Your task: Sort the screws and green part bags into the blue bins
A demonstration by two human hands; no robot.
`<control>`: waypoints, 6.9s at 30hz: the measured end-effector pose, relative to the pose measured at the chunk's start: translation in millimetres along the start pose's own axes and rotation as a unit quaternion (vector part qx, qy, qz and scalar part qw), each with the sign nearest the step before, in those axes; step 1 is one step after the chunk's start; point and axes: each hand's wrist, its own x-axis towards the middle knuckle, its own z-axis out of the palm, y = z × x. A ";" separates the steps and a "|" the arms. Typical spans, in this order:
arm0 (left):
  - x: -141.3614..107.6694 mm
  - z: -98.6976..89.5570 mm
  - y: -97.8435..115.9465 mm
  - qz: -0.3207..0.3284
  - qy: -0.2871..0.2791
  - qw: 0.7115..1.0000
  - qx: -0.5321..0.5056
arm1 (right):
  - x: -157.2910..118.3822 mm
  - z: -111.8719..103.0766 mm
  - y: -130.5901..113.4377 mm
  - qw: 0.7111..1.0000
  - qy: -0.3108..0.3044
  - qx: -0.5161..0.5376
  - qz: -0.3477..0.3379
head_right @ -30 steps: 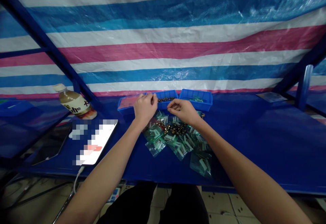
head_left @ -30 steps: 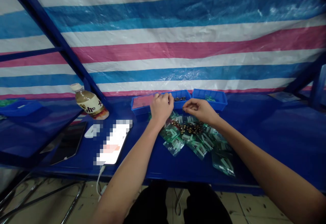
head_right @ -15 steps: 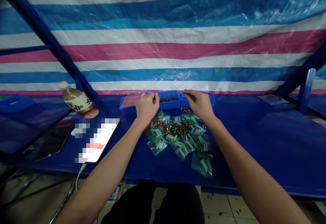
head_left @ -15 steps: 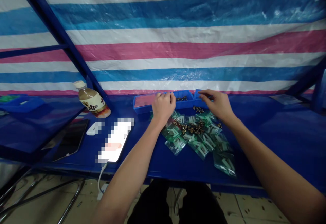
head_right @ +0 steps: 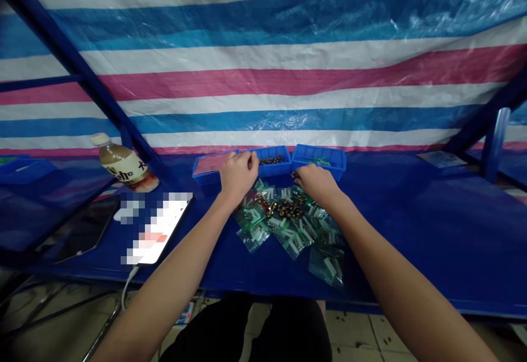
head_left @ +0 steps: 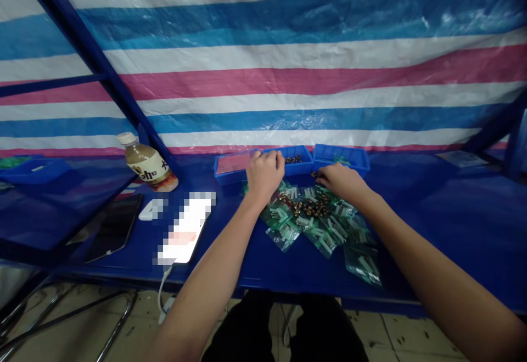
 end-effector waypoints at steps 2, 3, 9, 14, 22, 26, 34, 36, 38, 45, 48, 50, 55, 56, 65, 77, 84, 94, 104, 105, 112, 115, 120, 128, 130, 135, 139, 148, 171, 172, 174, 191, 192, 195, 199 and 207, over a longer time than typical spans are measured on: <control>-0.2 -0.6 0.6 0.001 -0.009 1.000 -0.002 | 1.3 2.2 0.3 1.000 0.014 0.014 -0.012; -0.3 -0.9 0.8 0.001 -0.014 1.000 -0.003 | 1.6 2.7 0.1 0.999 0.023 0.022 -0.019; -0.2 -2.5 1.2 -0.005 -0.021 1.000 -0.006 | -2.6 -1.4 -7.6 0.985 0.077 0.118 -0.103; 0.7 -4.7 1.2 -0.022 -0.024 0.999 -0.008 | 2.6 -12.6 -19.8 0.933 0.138 0.248 -0.221; 0.9 -5.6 -1.7 -0.027 -0.011 0.999 -0.020 | 21.1 -24.8 -45.4 0.952 0.240 0.180 -0.062; 1.4 -7.8 -1.2 -0.031 0.003 0.999 -0.032 | 6.4 -13.6 -55.8 0.937 0.138 0.228 -0.227; 0.1 -5.6 0.6 -0.029 -0.017 0.999 -0.021 | -4.2 -4.1 -62.3 0.931 0.057 0.213 -0.290; 0.1 -5.4 0.6 -0.031 -0.024 0.999 -0.021 | -3.6 -4.8 -62.5 0.933 0.049 0.206 -0.290; 0.1 -6.1 0.8 -0.032 -0.027 0.999 -0.018 | -3.4 -4.8 -62.1 0.936 0.045 0.195 -0.289; 0.5 -9.4 2.4 -0.032 -0.034 0.999 -0.013 | -5.8 -1.2 -61.7 0.936 0.053 0.188 -0.292; 1.0 -9.7 1.8 -0.039 -0.026 0.999 -0.012 | -3.3 -5.9 -59.4 0.928 0.090 0.214 -0.292; 1.2 -9.4 0.6 -0.046 -0.020 0.999 -0.015 | 2.6 -12.7 -56.1 0.917 0.149 0.240 -0.282; 1.0 -7.4 -3.4 -0.062 -0.011 0.998 -0.025 | 22.0 -23.3 -47.4 0.916 0.267 0.249 -0.168; 1.0 -7.1 -3.8 -0.066 -0.009 0.997 -0.027 | 22.7 -22.3 -47.1 0.920 0.259 0.247 -0.158; -0.2 -9.1 -1.0 -0.063 -0.016 0.997 -0.036 | -6.5 -1.8 -61.0 0.899 0.034 0.243 -0.363; 1.0 -10.2 -1.8 -0.062 -0.014 0.997 -0.033 | -7.0 -5.3 -66.1 0.889 0.104 0.273 -0.352; 1.5 -9.3 -2.1 -0.063 -0.013 0.997 -0.031 | -4.4 -12.2 -64.6 0.883 0.174 0.280 -0.334; 1.9 -9.5 -3.1 -0.072 -0.020 0.996 -0.044 | 34.5 -14.0 -38.2 0.919 0.267 0.257 -0.136; -0.3 -7.3 0.0 -0.051 -0.027 0.998 -0.016 | -10.0 -2.5 -59.3 0.926 0.044 0.246 -0.283; -0.3 -6.7 -0.2 -0.050 -0.026 0.998 -0.014 | -10.6 -1.2 -61.5 0.927 0.044 0.244 -0.282; -0.8 -6.4 -0.2 -0.038 -0.032 0.999 0.006 | -11.1 -8.8 -59.5 0.882 0.040 0.389 -0.262; -0.7 -7.7 1.2 -0.035 -0.041 0.999 0.002 | -8.8 -13.1 -51.3 0.811 0.048 0.552 -0.187; 0.0 -7.3 2.7 -0.039 -0.048 0.998 -0.011 | -4.8 -11.3 -38.9 0.744 0.056 0.656 -0.113; 0.6 -5.9 0.2 -0.036 -0.035 0.999 -0.002 | 18.1 -12.9 -33.8 0.828 0.277 0.471 -0.122; 0.3 -5.0 -0.4 -0.032 -0.032 0.999 0.007 | 23.1 -13.1 -32.2 0.867 0.316 0.370 -0.111; -0.8 -3.1 0.8 0.000 -0.033 0.999 0.031 | 9.3 -20.4 -22.8 0.916 0.222 0.273 -0.195; -1.8 -2.5 2.8 0.012 -0.038 0.999 0.025 | -6.8 -28.7 -16.4 0.917 -0.077 0.274 -0.281; -2.9 -1.3 5.7 0.011 -0.033 0.999 0.024 | -7.0 -25.0 -23.8 0.921 -0.119 0.249 -0.273; -5.3 -4.9 12.6 -0.006 -0.065 0.998 0.008 | -8.7 -21.6 -32.3 0.936 -0.007 0.264 -0.232; -5.0 -5.0 12.4 -0.008 -0.063 0.998 0.009 | -8.4 -22.3 -31.8 0.929 0.007 0.294 -0.225; -4.7 -4.9 12.1 -0.010 -0.056 0.998 0.016 | -8.5 -24.1 -31.2 0.915 0.028 0.339 -0.216; -5.9 -3.2 12.7 -0.014 -0.057 0.998 0.012 | 8.8 -15.0 -17.4 0.913 0.240 0.275 -0.184; -5.8 -3.3 12.6 -0.014 -0.058 0.998 0.010 | 4.9 -15.5 -18.8 0.919 0.186 0.274 -0.212; -6.0 -3.2 11.9 -0.015 -0.059 0.998 0.007 | -3.6 -16.7 -24.2 0.919 0.016 0.267 -0.290; -6.6 -3.1 11.3 -0.015 -0.061 0.998 0.011 | -6.4 -16.4 -31.2 0.912 -0.051 0.259 -0.316; -6.8 -3.1 12.5 -0.015 -0.063 0.998 0.008 | -4.4 -12.0 -32.4 0.919 -0.029 0.240 -0.310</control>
